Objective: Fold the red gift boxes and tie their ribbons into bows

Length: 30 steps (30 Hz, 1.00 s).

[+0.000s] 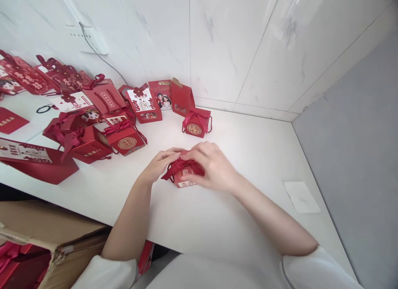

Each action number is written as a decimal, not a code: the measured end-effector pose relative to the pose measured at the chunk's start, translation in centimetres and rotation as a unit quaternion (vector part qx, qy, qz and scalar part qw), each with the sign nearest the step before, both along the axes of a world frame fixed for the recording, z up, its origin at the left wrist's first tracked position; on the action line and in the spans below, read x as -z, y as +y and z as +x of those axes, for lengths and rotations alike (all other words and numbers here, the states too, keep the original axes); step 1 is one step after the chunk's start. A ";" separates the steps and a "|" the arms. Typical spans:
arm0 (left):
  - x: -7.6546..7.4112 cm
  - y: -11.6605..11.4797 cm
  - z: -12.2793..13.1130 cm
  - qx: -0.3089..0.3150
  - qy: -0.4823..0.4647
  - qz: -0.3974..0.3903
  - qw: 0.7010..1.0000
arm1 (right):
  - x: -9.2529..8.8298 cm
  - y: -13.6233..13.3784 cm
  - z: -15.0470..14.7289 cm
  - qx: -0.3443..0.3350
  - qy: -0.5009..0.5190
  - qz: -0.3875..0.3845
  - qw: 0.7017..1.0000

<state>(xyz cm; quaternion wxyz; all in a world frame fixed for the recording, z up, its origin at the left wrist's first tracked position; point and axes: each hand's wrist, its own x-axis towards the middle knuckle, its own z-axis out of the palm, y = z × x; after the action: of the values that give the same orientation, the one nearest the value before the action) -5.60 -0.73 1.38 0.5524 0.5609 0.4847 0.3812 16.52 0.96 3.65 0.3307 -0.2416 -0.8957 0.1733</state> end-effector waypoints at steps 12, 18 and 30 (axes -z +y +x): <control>0.6 0.3 0.8 -0.025 0.026 0.059 0.998 | 2.2 -3.7 -2.9 -0.025 -0.028 0.139 0.990; 0.4 0.1 0.8 -0.004 0.014 0.038 0.999 | 0.9 -3.2 -2.2 0.027 -0.102 0.195 0.975; -0.6 -0.8 1.5 -0.020 0.135 0.068 0.988 | -2.0 -2.0 0.9 -0.087 -0.076 0.157 0.981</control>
<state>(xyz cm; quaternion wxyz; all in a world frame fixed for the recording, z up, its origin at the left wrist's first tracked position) -4.14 -1.58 2.03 0.4347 0.6333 0.5394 0.3450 17.43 -1.03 5.70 0.2796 -0.1197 -0.9518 0.0395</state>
